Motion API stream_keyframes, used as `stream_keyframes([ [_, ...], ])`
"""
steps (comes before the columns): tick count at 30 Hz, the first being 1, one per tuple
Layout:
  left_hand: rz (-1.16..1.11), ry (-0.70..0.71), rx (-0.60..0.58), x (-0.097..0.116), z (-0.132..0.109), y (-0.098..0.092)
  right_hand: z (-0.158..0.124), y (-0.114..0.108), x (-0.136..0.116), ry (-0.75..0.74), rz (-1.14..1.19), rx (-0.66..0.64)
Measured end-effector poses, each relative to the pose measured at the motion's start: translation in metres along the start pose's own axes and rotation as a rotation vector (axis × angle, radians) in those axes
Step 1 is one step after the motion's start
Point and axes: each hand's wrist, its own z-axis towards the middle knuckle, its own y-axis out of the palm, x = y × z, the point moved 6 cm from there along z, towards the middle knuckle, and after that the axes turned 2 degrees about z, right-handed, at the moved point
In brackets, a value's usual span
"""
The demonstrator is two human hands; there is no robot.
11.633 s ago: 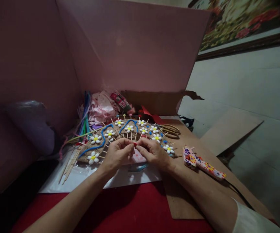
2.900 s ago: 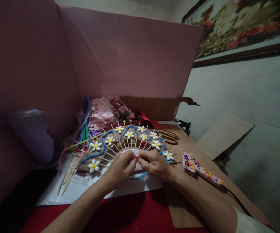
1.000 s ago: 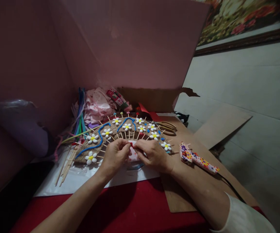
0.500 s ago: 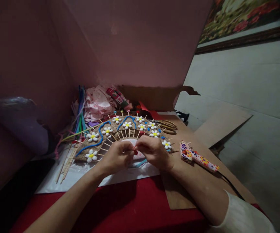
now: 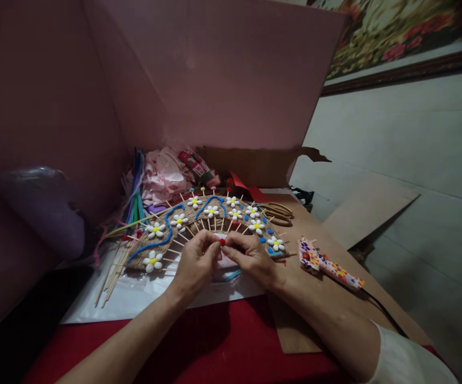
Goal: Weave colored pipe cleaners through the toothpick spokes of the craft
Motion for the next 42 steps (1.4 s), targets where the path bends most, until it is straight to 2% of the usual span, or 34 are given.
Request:
stream_keyframes([
  [4,-0.065,-0.038,-0.045,-0.003,0.002,0.001,0.001,-0.001,0.005,0.029,0.007,-0.042],
  [7,-0.062,-0.027,-0.036,-0.002,0.003,-0.001,0.001,-0.002,0.005,0.033,-0.047,-0.055],
  [13,-0.103,-0.049,0.028,-0.002,0.001,0.0,0.002,-0.001,-0.001,-0.004,-0.155,-0.039],
  [18,-0.035,-0.022,0.104,-0.002,0.001,-0.005,0.004,-0.001,0.003,0.017,-0.072,-0.021],
  [22,0.034,-0.047,0.035,-0.001,0.006,-0.007,0.005,-0.004,0.003,0.003,-0.077,-0.066],
  [28,0.04,-0.25,-0.127,-0.001,0.007,-0.003,0.004,-0.006,-0.006,-0.131,-0.334,-0.153],
  [33,0.052,-0.253,-0.198,0.003,0.007,-0.003,0.005,-0.008,-0.007,-0.123,-0.379,-0.163],
  [38,0.009,-0.273,-0.317,0.006,0.004,0.0,0.005,-0.01,-0.007,-0.158,-0.352,-0.218],
  [42,0.02,-0.303,-0.341,0.002,0.003,0.0,0.004,-0.01,-0.005,-0.176,-0.357,-0.269],
])
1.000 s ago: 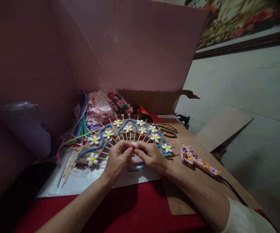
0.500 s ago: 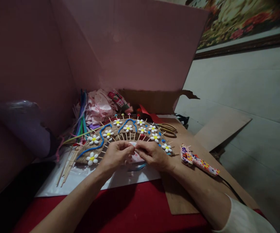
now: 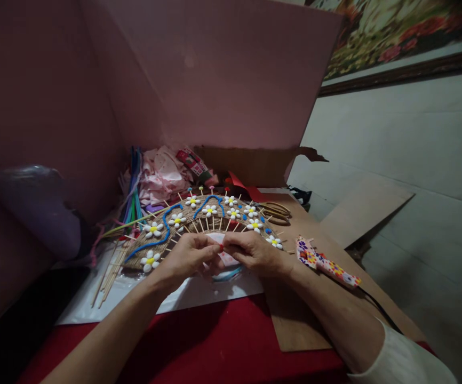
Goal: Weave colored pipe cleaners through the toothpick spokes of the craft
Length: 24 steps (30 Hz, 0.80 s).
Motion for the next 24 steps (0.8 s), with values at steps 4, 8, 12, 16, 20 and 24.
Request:
stream_keyframes([
  [4,-0.027,0.013,0.014,-0.004,0.002,0.0,0.0,0.001,0.0,0.004,0.004,-0.009],
  [8,-0.082,0.035,0.051,-0.006,0.004,0.0,0.001,0.002,0.001,0.092,-0.001,0.001],
  [12,-0.074,0.078,0.124,-0.002,0.004,-0.002,0.002,0.002,0.0,0.182,0.054,0.024],
  [16,-0.004,0.081,0.127,0.002,0.002,0.0,0.003,0.003,-0.003,0.186,0.133,0.021],
  [20,0.022,0.078,0.12,0.004,0.001,0.003,0.003,0.005,0.0,0.176,0.23,0.032],
  [24,-0.004,0.105,0.164,0.001,0.003,0.004,0.002,0.01,0.006,0.215,0.242,0.073],
])
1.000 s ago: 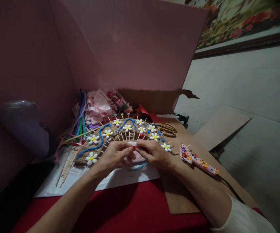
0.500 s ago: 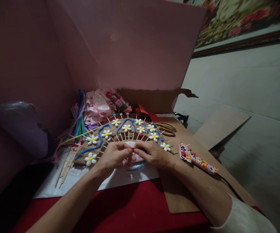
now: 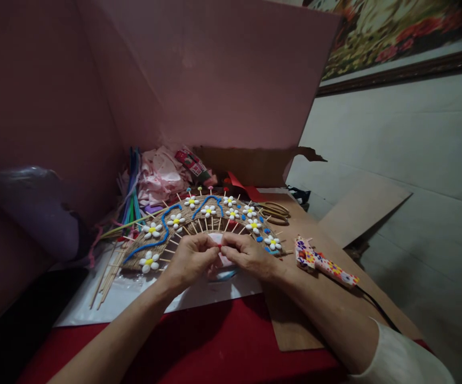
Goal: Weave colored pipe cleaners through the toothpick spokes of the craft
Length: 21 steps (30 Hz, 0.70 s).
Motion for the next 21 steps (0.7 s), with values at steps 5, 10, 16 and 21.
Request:
stream_keyframes([
  [5,0.031,0.09,0.076,-0.008,0.0,0.001,-0.001,0.006,0.002,-0.034,-0.051,0.129],
  [10,0.147,0.15,0.148,-0.008,0.0,-0.003,-0.002,0.004,-0.001,-0.05,-0.097,0.168],
  [16,-0.027,0.134,0.086,0.002,0.002,-0.005,0.0,-0.005,-0.003,-0.015,0.043,0.149],
  [21,-0.052,0.07,0.059,0.002,0.003,-0.006,-0.001,-0.006,0.0,0.017,0.027,0.148],
])
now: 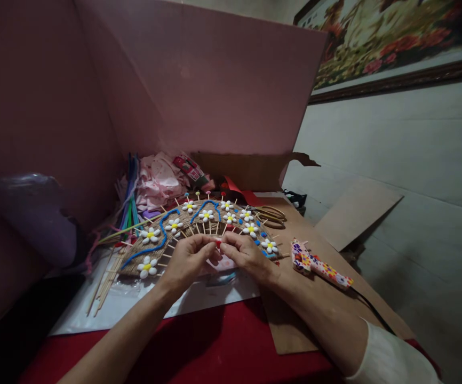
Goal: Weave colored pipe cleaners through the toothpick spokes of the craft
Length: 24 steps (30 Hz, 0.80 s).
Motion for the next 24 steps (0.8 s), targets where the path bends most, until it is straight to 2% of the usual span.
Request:
stream_keyframes([
  [6,-0.018,-0.068,0.01,-0.0012,-0.0014,-0.0004,-0.0005,-0.0003,-0.0027,-0.005,-0.002,-0.07],
  [12,-0.074,-0.122,0.053,-0.0008,-0.0034,-0.0013,-0.0006,0.0012,-0.001,-0.017,-0.024,-0.082],
  [18,0.038,-0.013,0.042,-0.0059,0.0002,0.001,-0.0009,0.0062,0.0039,-0.014,-0.083,-0.032],
  [24,0.22,0.163,0.089,-0.009,-0.0028,0.0014,-0.0038,0.0075,0.0054,0.022,0.023,0.069],
])
